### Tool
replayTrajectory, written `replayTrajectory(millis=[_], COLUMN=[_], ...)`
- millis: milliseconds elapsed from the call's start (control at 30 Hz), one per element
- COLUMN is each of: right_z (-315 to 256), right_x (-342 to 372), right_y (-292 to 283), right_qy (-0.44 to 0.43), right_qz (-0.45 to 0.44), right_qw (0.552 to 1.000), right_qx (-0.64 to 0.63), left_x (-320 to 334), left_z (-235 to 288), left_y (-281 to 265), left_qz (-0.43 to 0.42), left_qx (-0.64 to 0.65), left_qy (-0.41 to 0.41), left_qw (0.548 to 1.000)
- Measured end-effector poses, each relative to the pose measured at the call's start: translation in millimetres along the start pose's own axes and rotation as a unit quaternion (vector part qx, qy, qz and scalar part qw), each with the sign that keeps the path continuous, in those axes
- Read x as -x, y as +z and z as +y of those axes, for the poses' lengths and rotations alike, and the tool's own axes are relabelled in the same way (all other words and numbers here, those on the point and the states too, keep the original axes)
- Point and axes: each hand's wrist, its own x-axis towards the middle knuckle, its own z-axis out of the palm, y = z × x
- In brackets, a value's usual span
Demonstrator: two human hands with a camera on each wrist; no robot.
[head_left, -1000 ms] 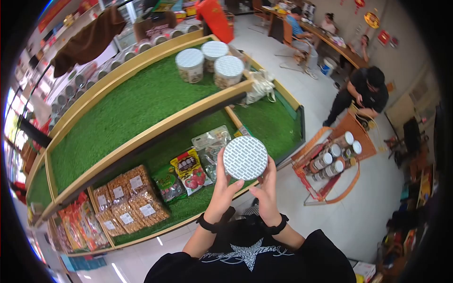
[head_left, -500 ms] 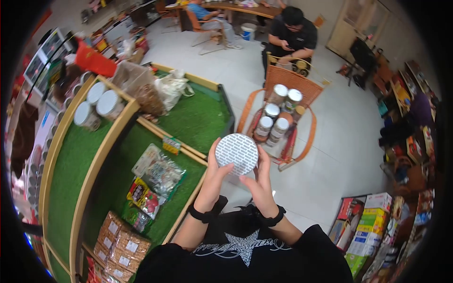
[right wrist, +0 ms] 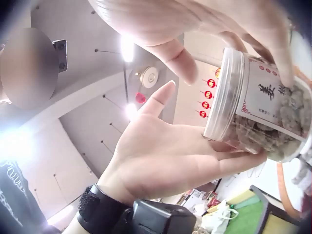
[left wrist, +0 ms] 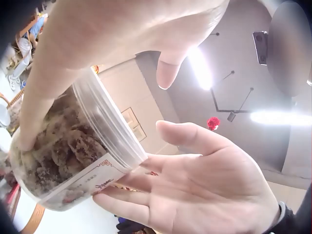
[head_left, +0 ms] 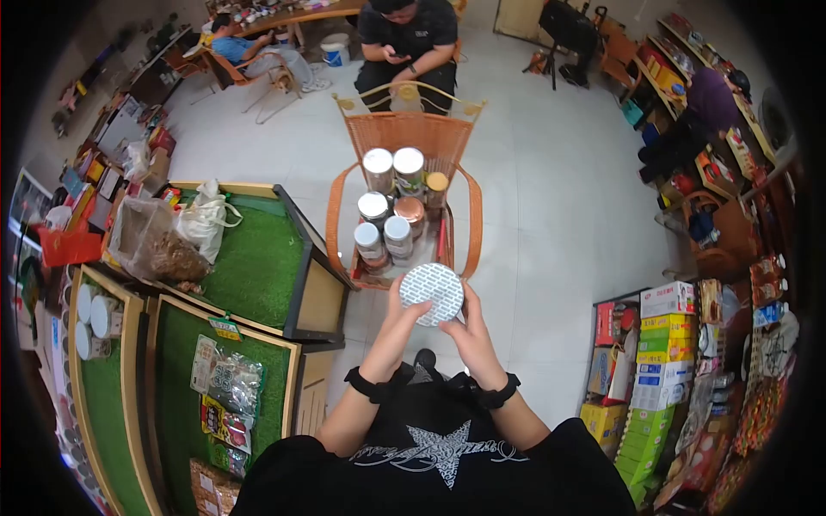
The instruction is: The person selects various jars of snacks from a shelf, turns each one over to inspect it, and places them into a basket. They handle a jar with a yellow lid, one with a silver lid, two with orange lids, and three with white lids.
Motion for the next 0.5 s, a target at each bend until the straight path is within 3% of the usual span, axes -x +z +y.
replayTrajectory(millis=[100, 233, 400, 500], right_z=[14.1, 41.1, 50.9, 62.6], right_x=[-1.7, -6.9, -22.2, -42.0], right_y=[-23.9, -51.7, -58.7, -58.4], right_qy=[0.04, 0.075, 0.225, 0.252], right_qz=[0.036, 0.031, 0.026, 0.019], right_qw=[0.998, 0.992, 0.974, 0.967], right_qx=[-0.021, 0.098, -0.027, -0.033], left_x=[-16.1, -38.5, -65.3, -82.7], left_z=[-14.0, -42.0, -70.3, -78.5], left_y=[13.9, 13.9, -1.2, -9.8], left_qz=[-0.01, -0.022, 0.002, 0.031], left_qx=[-0.055, -0.057, -0.051, -0.065], left_qy=[-0.058, -0.13, -0.167, -0.175], left_qw=[0.997, 0.99, 0.985, 0.982])
